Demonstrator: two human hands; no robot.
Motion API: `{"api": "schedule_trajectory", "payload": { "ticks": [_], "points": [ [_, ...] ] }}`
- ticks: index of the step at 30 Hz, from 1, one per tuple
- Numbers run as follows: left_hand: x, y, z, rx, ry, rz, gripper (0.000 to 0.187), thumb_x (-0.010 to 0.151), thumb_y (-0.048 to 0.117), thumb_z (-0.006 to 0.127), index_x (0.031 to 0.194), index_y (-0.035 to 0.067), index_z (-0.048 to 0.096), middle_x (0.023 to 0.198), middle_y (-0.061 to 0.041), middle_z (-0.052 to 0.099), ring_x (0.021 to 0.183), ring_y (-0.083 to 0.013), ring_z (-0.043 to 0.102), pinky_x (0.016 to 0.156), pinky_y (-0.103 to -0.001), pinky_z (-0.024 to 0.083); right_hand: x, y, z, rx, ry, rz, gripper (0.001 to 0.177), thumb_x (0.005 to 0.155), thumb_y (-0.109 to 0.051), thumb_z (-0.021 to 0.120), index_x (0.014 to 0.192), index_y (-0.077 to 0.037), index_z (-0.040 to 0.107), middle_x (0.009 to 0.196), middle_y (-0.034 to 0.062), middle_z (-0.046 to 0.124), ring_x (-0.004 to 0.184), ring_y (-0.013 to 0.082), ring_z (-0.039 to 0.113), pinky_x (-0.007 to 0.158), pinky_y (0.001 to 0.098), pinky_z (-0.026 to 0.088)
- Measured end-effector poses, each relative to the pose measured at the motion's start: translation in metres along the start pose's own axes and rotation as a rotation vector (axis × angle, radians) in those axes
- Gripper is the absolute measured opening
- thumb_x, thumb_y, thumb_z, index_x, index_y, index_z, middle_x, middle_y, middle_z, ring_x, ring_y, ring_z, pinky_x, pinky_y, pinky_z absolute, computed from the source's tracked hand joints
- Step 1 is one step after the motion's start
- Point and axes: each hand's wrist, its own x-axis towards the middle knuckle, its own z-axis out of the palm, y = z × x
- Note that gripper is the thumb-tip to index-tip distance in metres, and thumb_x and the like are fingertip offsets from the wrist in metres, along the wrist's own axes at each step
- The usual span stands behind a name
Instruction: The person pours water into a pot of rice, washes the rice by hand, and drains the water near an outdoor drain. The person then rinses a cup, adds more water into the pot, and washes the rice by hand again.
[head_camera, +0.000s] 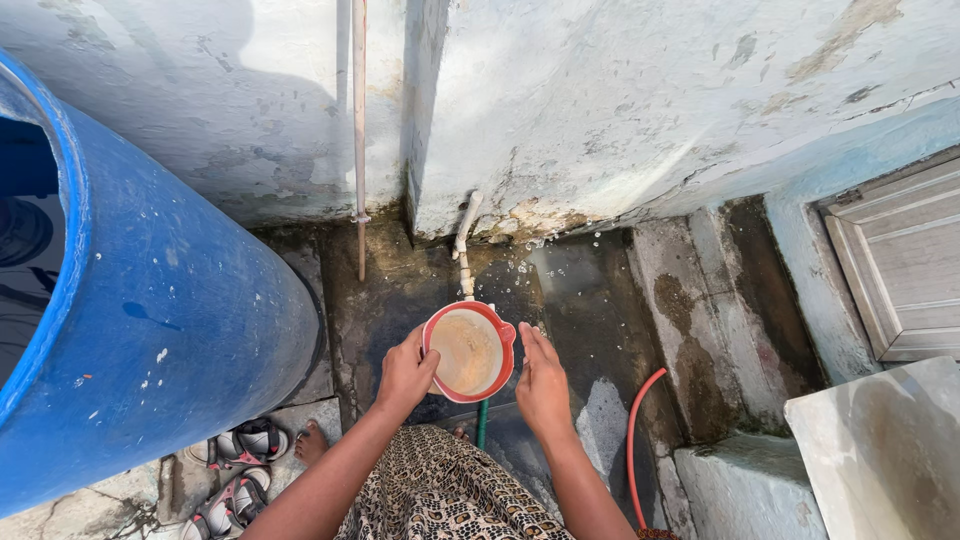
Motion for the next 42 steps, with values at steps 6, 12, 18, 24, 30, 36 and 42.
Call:
{"api": "schedule_trajectory", "payload": {
  "ticks": [6, 12, 18, 24, 30, 36, 42],
  "points": [
    [-0.005, 0.01, -0.007, 0.007, -0.029, -0.006, 0.055, 0.082, 0.017, 0.059, 0.136, 0.009, 0.06, 0.089, -0.021, 0.073, 0.083, -0.036, 0.074, 0.079, -0.044, 0.055, 0.002, -0.004, 0.015, 0.097, -0.302, 0.154, 0.049, 0.083, 0.011, 0.048, 0.121, -0.011, 0.072, 0.124, 0.0133, 0.071, 0.112, 0.0319, 0.07, 0.095, 0.0412, 0.055],
    [-0.013, 0.011, -0.01, 0.053, -0.053, -0.027, 0.054, 0.083, 0.018, 0.06, 0.136, 0.01, 0.061, 0.082, -0.024, 0.07, 0.079, -0.0372, 0.072, 0.076, -0.043, 0.055, -0.007, -0.038, 0.028, 0.003, -0.81, 0.03, 0.046, 0.088, 0.007, 0.051, 0.126, -0.011, 0.071, 0.114, 0.0203, 0.071, 0.109, 0.0348, 0.069, 0.095, 0.0434, 0.052],
    [-0.016, 0.0, -0.013, -0.132, -0.016, 0.101, 0.052, 0.081, 0.013, 0.059, 0.133, 0.007, 0.062, 0.091, -0.02, 0.075, 0.076, -0.0246, 0.077, 0.072, -0.037, 0.056, -0.01, -0.035, 0.01, 0.21, -0.661, -0.133, 0.059, 0.071, 0.017, 0.049, 0.122, -0.002, 0.071, 0.117, 0.0218, 0.072, 0.11, 0.0361, 0.069, 0.095, 0.0423, 0.051],
    [-0.019, -0.001, -0.018, -0.112, -0.026, 0.06, 0.052, 0.082, 0.011, 0.059, 0.134, 0.007, 0.062, 0.09, -0.02, 0.076, 0.069, -0.0199, 0.075, 0.069, -0.033, 0.056, 0.016, -0.01, -0.004, 0.33, -0.325, 0.343, 0.024, 0.096, -0.002, 0.058, 0.113, -0.004, 0.074, 0.105, 0.0131, 0.08, 0.1, 0.0215, 0.075, 0.087, 0.0307, 0.055],
    [-0.026, 0.005, -0.017, -0.144, -0.011, 0.161, 0.055, 0.082, 0.009, 0.059, 0.137, 0.005, 0.06, 0.094, -0.022, 0.075, 0.079, -0.0177, 0.076, 0.073, -0.032, 0.057, 0.025, 0.006, 0.086, -0.227, -0.642, -0.056, 0.018, 0.082, 0.002, 0.066, 0.091, -0.009, 0.077, 0.105, 0.0149, 0.071, 0.1, 0.0329, 0.069, 0.087, 0.044, 0.054],
    [-0.027, -0.01, -0.009, -0.275, 0.002, 0.091, 0.05, 0.083, 0.005, 0.057, 0.133, 0.003, 0.063, 0.097, -0.014, 0.08, 0.085, -0.0094, 0.073, 0.078, -0.03, 0.056, 0.037, -0.003, 0.104, -0.467, -0.914, -0.214, 0.02, 0.081, -0.001, 0.068, 0.098, -0.01, 0.075, 0.118, 0.0174, 0.065, 0.104, 0.0365, 0.067, 0.09, 0.0447, 0.053],
    [-0.026, -0.036, -0.009, -0.57, 0.039, 0.095, 0.045, 0.084, -0.003, 0.053, 0.127, -0.005, 0.064, 0.104, -0.006, 0.076, 0.092, -0.0085, 0.068, 0.081, -0.027, 0.054, 0.014, -0.043, -0.016, -0.038, -0.602, -0.481, 0.03, 0.084, -0.006, 0.066, 0.113, -0.007, 0.073, 0.115, 0.0148, 0.07, 0.11, 0.0345, 0.064, 0.093, 0.0441, 0.051]
  ]
}}
